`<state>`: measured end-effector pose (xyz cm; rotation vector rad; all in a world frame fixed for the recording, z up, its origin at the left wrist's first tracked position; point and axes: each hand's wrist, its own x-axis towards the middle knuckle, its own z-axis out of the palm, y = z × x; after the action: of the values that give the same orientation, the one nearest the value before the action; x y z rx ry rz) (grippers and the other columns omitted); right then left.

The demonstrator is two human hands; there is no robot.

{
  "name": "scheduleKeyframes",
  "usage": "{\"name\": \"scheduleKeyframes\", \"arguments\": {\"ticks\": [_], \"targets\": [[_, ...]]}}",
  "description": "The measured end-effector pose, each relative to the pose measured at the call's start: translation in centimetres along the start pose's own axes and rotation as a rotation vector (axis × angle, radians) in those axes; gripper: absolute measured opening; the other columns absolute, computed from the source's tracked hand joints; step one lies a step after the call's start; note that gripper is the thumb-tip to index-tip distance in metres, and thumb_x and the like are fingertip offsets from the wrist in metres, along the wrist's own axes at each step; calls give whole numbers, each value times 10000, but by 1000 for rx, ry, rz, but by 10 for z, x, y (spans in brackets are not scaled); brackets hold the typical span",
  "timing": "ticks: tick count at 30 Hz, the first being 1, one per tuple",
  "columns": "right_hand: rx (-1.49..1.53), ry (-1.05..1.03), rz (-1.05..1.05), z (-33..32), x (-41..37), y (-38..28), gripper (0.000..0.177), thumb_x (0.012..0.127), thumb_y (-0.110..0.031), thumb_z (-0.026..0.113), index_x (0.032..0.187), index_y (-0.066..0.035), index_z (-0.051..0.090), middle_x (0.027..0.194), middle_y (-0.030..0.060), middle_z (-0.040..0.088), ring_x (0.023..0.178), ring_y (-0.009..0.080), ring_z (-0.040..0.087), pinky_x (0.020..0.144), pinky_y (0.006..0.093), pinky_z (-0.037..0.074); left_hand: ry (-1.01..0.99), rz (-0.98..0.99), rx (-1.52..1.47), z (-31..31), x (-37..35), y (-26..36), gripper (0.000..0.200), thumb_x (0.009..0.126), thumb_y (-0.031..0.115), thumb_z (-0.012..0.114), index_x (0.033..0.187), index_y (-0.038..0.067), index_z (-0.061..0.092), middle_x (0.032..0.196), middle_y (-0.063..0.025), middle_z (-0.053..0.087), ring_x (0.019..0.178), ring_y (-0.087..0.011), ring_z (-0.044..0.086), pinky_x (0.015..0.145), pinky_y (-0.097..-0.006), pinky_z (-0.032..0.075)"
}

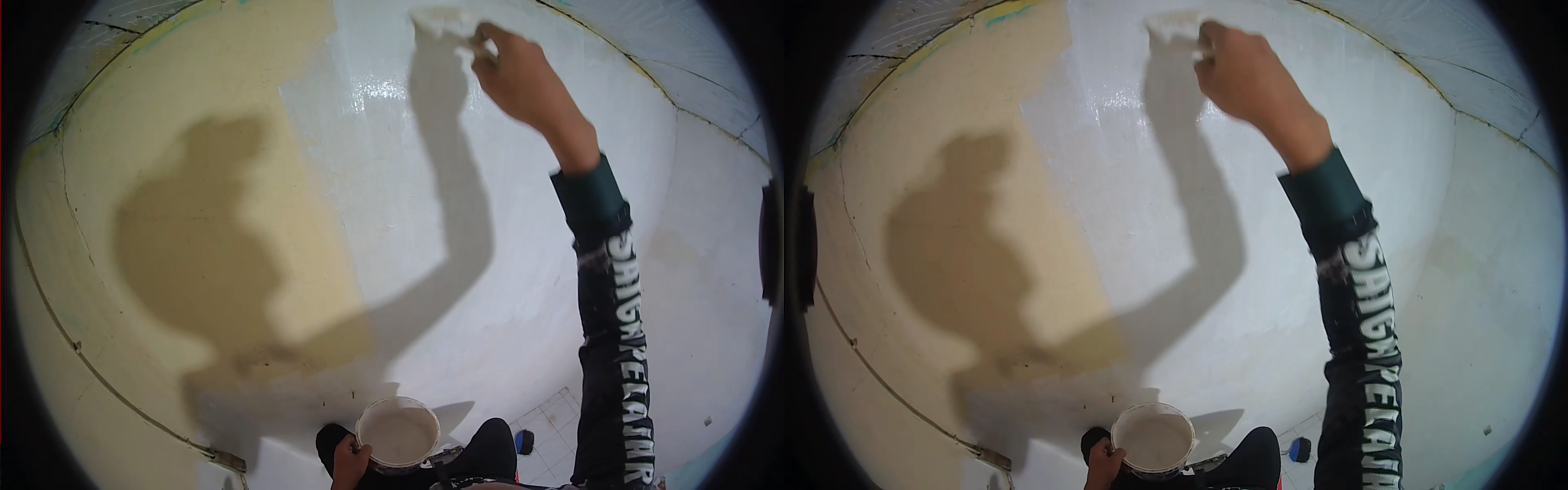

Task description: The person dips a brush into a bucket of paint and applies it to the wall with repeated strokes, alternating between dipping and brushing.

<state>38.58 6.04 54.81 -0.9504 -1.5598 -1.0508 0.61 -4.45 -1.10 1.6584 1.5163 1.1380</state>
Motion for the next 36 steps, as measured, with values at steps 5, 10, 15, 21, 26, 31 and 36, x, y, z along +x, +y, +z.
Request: {"name": "scheduleKeyframes", "arguments": {"ticks": [5,10,15,21,26,31,36], "targets": [[113,-474,272,-51,-76,-30,202,922,-58,610,1108,16,636,666,190,585,555,265,533,575,415,433,7,31,62,3,5,-12,243,842,162,685,813,-16,522,686,-125,480,650,-235,442,628,-424,429],[-33,-285,305,-79,-49,-29,207,890,-88,649,1074,6,647,747,242,639,636,388,602,625,440,481,-1,47,17,8,10,-22,233,844,161,684,802,-11,532,668,-120,484,638,-224,453,611,-421,428],[-76,-93,142,-60,30,-5,271,927,-55,614,1160,81,638,995,291,716,907,434,708,814,469,555,-28,-6,23,1,8,0,230,841,156,679,804,-14,530,671,-133,482,641,-243,464,620,-428,430],[-13,-178,76,-15,23,-41,203,905,-80,632,1063,39,680,933,276,691,866,377,683,770,445,544,12,36,92,3,6,-6,251,833,161,695,864,-40,548,749,-198,501,717,-293,496,687,-442,439],[2,-299,80,-9,-70,-66,222,844,-22,627,1053,53,614,722,278,637,693,427,666,645,499,555,-120,-254,-67,-4,14,-6,294,769,165,717,725,-24,496,640,-98,484,622,-160,469,577,-380,425],[-23,-431,114,-27,-166,-78,224,846,-18,636,1060,43,609,624,196,568,573,377,611,539,474,508,-140,-288,-142,2,16,-28,281,767,161,716,744,-29,510,650,-93,502,642,-158,482,595,-384,432],[127,-1152,396,-62,-150,-87,215,883,-48,617,1073,51,641,755,255,668,693,401,691,662,475,564,-128,-252,-107,-2,18,-3,273,765,152,717,745,-28,512,651,-86,506,631,-154,481,583,-377,430]]}}
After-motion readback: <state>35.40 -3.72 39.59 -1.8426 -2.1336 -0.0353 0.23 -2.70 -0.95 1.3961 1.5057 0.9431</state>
